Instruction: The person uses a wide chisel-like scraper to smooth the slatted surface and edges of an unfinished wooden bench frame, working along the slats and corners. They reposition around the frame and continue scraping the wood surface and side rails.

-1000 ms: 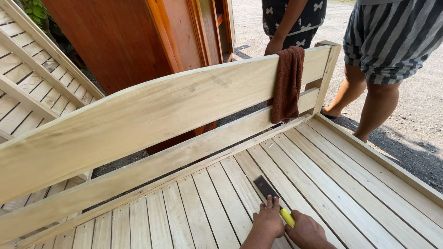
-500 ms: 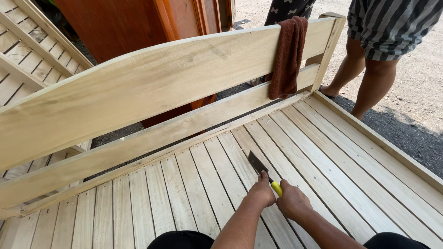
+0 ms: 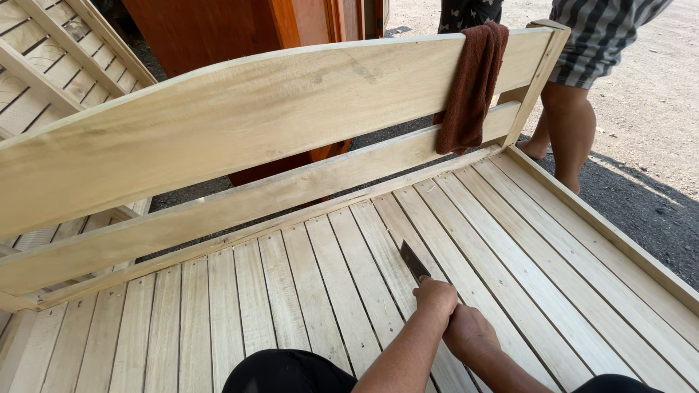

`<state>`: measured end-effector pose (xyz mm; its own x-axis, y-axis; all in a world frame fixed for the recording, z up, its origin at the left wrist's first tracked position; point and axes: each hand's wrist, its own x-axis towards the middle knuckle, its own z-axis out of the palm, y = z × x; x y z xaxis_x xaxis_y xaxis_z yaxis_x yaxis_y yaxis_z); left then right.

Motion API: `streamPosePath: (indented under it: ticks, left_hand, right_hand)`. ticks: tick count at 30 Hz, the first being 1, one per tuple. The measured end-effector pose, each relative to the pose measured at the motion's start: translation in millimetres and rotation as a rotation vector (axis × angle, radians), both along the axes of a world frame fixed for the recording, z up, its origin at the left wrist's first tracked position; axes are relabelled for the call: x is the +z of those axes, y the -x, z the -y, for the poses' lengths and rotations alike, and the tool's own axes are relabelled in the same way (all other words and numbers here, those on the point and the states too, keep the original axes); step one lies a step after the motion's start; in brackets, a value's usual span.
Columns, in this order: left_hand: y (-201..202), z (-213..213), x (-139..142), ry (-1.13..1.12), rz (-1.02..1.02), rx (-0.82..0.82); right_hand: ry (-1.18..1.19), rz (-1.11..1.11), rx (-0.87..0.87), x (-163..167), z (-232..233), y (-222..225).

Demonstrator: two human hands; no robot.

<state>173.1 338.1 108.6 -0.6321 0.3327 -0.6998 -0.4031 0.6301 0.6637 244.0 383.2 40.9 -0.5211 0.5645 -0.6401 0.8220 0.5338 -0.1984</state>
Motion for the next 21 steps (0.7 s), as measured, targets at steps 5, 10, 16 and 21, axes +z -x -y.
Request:
streamPosePath:
  ticks: [5, 10, 16, 21]
  left_hand:
    - [1, 0, -4, -0.020, 0.028, 0.038]
    - [5, -7, -21, -0.020, 0.040, 0.060]
    - [11, -14, -34, -0.014, 0.050, 0.075]
    - [14, -20, -39, 0.012, 0.040, 0.064]
  right_hand:
    - [0.025, 0.014, -0.044, -7, 3, 1]
    - [-0.001, 0.040, 0.029, -4, 4, 5]
    - [0.048, 0.068, -0.011, 1, 3, 11]
    - [0.004, 0.092, 0.097, -11, -2, 12]
